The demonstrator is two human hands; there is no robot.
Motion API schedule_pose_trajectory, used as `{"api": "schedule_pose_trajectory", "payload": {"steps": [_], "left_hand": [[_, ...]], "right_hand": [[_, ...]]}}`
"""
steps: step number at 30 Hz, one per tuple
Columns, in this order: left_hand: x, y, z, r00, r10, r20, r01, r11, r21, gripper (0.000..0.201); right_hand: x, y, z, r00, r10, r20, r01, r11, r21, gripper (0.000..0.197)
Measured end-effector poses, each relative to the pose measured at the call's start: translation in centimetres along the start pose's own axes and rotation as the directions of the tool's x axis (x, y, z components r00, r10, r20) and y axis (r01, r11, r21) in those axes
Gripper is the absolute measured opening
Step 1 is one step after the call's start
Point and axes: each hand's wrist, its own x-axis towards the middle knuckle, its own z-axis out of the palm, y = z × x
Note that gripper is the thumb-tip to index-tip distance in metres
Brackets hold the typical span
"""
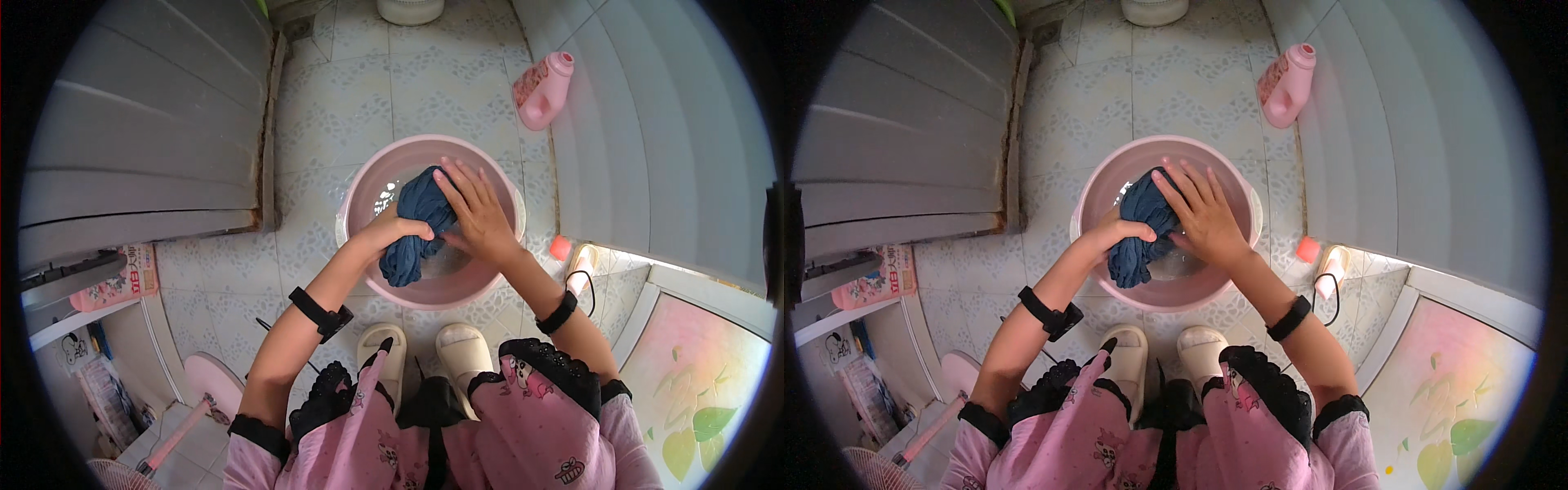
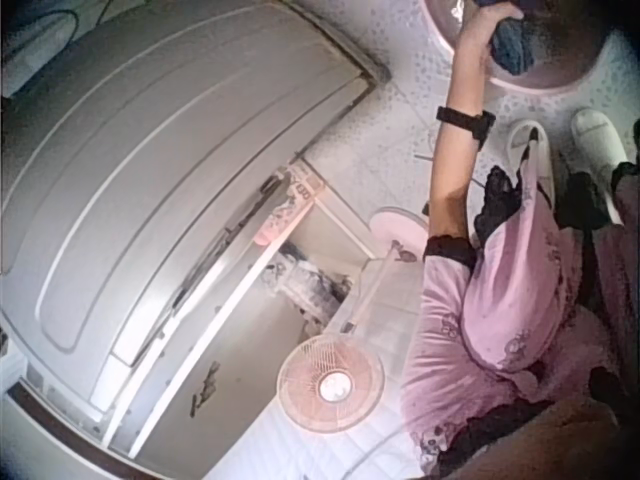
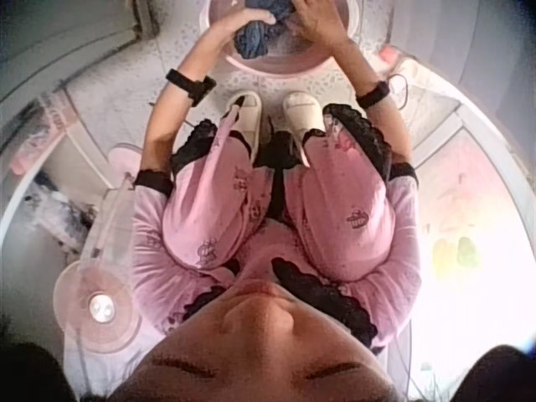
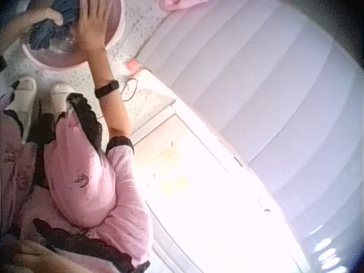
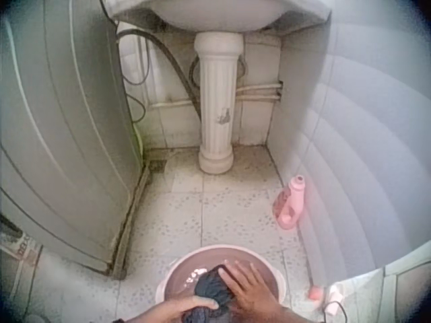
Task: Hand washing a blue shirt in a pink basin and rinsing it in a sink.
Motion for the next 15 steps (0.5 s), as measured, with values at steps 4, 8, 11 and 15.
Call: {"api": "schedule_pose_trajectory", "payload": {"steps": [4,8,11,15], "left_hand": [[-0.4,0.8,0.6,0.973,-0.149,0.176,0.153,0.988,-0.007,0.054],[-0.6,1.0,0.6,0.967,-0.108,0.23,0.089,0.992,0.09,0.053],[0.0,0.9,0.0,0.966,-0.099,0.24,0.025,0.955,0.294,0.048],[1.2,0.8,0.2,0.995,-0.008,0.096,-0.074,0.571,0.818,0.039]], "right_hand": [[0.2,0.8,2.1,0.971,-0.069,-0.228,0.048,0.994,-0.098,0.074],[0.7,1.6,1.3,0.98,-0.178,-0.093,0.172,0.982,-0.074,0.062],[0.8,1.6,1.0,0.983,-0.184,0.002,0.184,0.982,-0.044,0.052],[-0.2,1.9,2.9,0.975,0.117,0.19,-0.101,0.991,-0.091,0.037]]}}
